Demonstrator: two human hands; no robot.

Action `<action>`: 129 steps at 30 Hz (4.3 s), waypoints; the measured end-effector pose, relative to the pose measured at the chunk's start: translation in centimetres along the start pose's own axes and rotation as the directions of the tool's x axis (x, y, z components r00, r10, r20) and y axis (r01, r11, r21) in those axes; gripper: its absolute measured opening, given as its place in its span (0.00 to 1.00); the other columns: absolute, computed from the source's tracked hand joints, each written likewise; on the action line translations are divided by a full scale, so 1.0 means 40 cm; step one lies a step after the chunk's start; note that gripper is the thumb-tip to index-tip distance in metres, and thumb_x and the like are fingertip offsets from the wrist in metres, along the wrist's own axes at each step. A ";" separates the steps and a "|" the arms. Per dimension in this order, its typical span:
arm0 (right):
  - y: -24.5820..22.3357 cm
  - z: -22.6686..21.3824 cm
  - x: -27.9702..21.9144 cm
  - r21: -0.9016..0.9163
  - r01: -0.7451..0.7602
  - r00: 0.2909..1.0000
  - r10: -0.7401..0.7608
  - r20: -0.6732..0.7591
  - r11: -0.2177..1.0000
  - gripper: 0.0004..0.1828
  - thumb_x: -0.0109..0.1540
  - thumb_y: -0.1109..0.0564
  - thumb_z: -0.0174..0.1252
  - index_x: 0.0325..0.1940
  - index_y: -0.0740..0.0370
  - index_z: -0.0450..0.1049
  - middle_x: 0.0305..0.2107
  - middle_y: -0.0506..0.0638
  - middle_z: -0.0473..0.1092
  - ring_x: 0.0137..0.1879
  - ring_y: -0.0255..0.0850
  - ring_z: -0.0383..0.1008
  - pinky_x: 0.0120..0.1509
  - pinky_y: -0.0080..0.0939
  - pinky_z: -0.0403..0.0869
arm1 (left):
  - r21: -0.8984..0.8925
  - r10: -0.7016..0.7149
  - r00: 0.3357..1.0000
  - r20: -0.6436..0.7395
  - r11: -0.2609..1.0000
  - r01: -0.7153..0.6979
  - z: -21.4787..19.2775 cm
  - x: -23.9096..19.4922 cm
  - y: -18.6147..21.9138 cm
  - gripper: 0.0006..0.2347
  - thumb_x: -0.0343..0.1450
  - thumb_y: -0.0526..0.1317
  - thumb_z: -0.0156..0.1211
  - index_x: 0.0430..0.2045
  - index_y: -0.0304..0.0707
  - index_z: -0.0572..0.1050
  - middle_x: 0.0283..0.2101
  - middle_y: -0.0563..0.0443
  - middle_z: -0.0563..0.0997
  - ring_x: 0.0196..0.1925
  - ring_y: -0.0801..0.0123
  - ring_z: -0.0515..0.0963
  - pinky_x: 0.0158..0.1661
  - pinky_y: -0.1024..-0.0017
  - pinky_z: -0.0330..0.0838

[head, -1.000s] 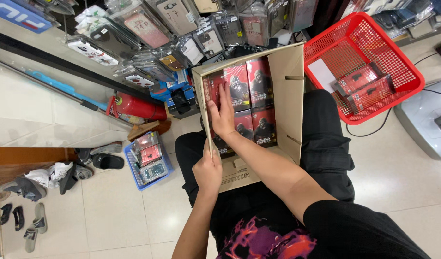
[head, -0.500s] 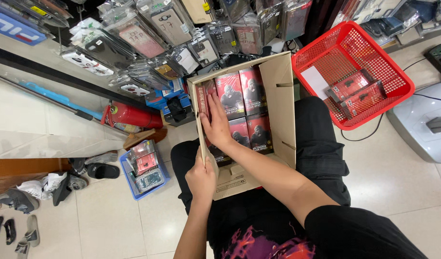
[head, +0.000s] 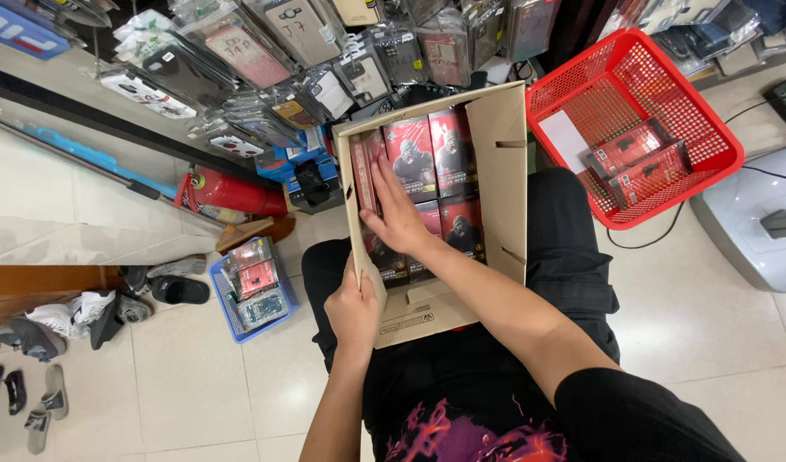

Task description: The person sits on a stool and organizes electronics by taking boxes from a cardboard container and placing them into a red basket. They wipe a box with a cloth, open it to remove a phone case and papers, and then wipe the phone case before placing the items in the basket.

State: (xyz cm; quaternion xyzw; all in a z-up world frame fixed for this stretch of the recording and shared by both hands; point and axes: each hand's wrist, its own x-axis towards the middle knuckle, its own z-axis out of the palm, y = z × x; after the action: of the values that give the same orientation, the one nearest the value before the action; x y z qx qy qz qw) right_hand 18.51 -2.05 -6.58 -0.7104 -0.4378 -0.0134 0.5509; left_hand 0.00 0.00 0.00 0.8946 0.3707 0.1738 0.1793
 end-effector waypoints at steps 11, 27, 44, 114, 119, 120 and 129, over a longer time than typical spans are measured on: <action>-0.061 0.041 -0.117 -0.247 -0.017 0.985 -0.027 -0.172 0.969 0.37 0.67 0.41 0.45 0.74 0.63 0.49 0.71 0.68 0.43 0.76 0.65 0.43 0.71 0.66 0.51 | -0.005 0.019 1.000 0.013 1.000 -0.019 -0.017 0.005 0.030 0.18 0.69 0.40 0.55 0.55 0.45 0.74 0.29 0.38 0.84 0.30 0.51 0.84 0.30 0.61 0.80; 0.036 0.091 -0.146 -0.249 0.102 0.979 -0.142 -0.145 0.963 0.32 0.59 0.65 0.51 0.69 0.65 0.59 0.67 0.72 0.51 0.70 0.69 0.54 0.70 0.64 0.60 | 0.020 0.013 0.999 0.038 1.000 -0.014 -0.007 0.028 0.039 0.18 0.69 0.40 0.55 0.55 0.47 0.74 0.30 0.41 0.84 0.31 0.53 0.84 0.30 0.63 0.80; 0.027 -0.042 0.000 -0.610 0.441 0.849 -0.526 0.045 0.659 0.20 0.66 0.62 0.44 0.61 0.51 0.70 0.62 0.59 0.64 0.65 0.61 0.66 0.61 0.65 0.66 | -0.113 0.019 0.999 0.046 0.993 -0.014 -0.021 0.031 0.005 0.18 0.69 0.36 0.56 0.55 0.42 0.74 0.28 0.37 0.83 0.30 0.50 0.84 0.27 0.63 0.79; 0.666 -0.177 0.109 -0.841 -0.146 0.503 0.771 0.390 0.520 0.12 0.64 0.51 0.54 0.37 0.57 0.81 0.29 0.56 0.77 0.38 0.56 0.80 0.42 0.55 0.79 | 0.149 -0.378 0.411 0.830 0.859 0.491 0.666 0.199 -0.195 0.29 0.70 0.32 0.50 0.68 0.32 0.51 0.52 0.20 0.73 0.50 0.38 0.78 0.42 0.51 0.82; 0.755 -0.118 0.043 -0.890 -0.133 0.450 0.826 0.338 0.436 0.11 0.63 0.51 0.54 0.36 0.54 0.81 0.32 0.52 0.78 0.41 0.52 0.80 0.46 0.52 0.79 | 0.193 -0.442 0.381 0.812 0.820 0.539 0.743 0.167 -0.238 0.29 0.69 0.33 0.53 0.68 0.36 0.51 0.51 0.22 0.75 0.49 0.39 0.79 0.41 0.51 0.82; 0.759 -0.111 0.028 -0.889 -0.146 0.444 0.831 0.334 0.435 0.11 0.63 0.52 0.54 0.35 0.54 0.81 0.31 0.52 0.78 0.40 0.51 0.81 0.45 0.52 0.80 | 0.207 -0.465 0.381 0.799 0.808 0.552 0.755 0.161 -0.246 0.29 0.69 0.33 0.54 0.68 0.39 0.52 0.50 0.23 0.75 0.48 0.40 0.80 0.40 0.52 0.83; 0.741 0.121 -0.146 -0.609 0.464 0.748 0.084 0.658 0.643 0.08 0.64 0.53 0.52 0.36 0.54 0.75 0.32 0.52 0.68 0.42 0.50 0.71 0.47 0.55 0.70 | 0.194 -0.473 0.326 0.819 0.761 0.619 0.883 0.089 -0.372 0.25 0.70 0.33 0.51 0.64 0.42 0.61 0.50 0.30 0.78 0.51 0.42 0.79 0.45 0.51 0.80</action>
State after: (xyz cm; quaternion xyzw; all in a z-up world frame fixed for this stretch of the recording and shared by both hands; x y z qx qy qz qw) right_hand 31.53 -2.04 -34.25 -0.7772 -0.6286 -0.0127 0.0255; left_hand 9.09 5.66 -36.97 0.6685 0.5036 -0.3141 0.4482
